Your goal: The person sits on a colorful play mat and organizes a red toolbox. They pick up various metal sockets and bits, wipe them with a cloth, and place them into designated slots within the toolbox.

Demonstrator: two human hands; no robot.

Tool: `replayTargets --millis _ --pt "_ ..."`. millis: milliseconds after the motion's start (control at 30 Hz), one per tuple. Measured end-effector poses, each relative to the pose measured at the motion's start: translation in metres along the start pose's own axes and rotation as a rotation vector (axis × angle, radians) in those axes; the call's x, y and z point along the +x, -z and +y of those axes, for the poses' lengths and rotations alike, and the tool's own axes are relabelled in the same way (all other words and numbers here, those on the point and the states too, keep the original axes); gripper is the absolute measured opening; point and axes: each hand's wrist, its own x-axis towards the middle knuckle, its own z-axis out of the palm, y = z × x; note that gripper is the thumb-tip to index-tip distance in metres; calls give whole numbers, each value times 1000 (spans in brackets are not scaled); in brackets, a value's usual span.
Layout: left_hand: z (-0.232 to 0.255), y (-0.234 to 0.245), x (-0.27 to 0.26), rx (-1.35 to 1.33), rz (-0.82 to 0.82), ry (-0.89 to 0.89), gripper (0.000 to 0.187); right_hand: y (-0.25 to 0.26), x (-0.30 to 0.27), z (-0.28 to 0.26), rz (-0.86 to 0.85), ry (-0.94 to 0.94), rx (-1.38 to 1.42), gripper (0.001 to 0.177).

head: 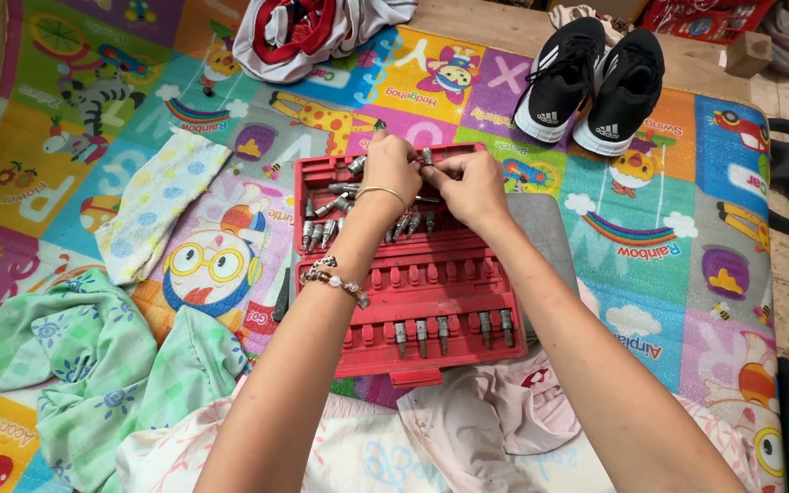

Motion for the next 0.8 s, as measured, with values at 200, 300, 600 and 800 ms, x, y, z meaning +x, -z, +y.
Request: replayTargets --millis 200,300,600,800 --pt "-9 16 0 2 -67 -60 33 -5 3 -4 -5 10 -55 17" --pt "-13 30 -7 -88 -157 -166 55 -4 4 -8 -24 -2 -71 20" --pt "-13 40 -9 -24 -193 -217 66 -1 2 -26 -92 53 -109 32" --pt "-23 46 -11 -97 -146 -292 61 11 0 -32 -220 162 -164 42"
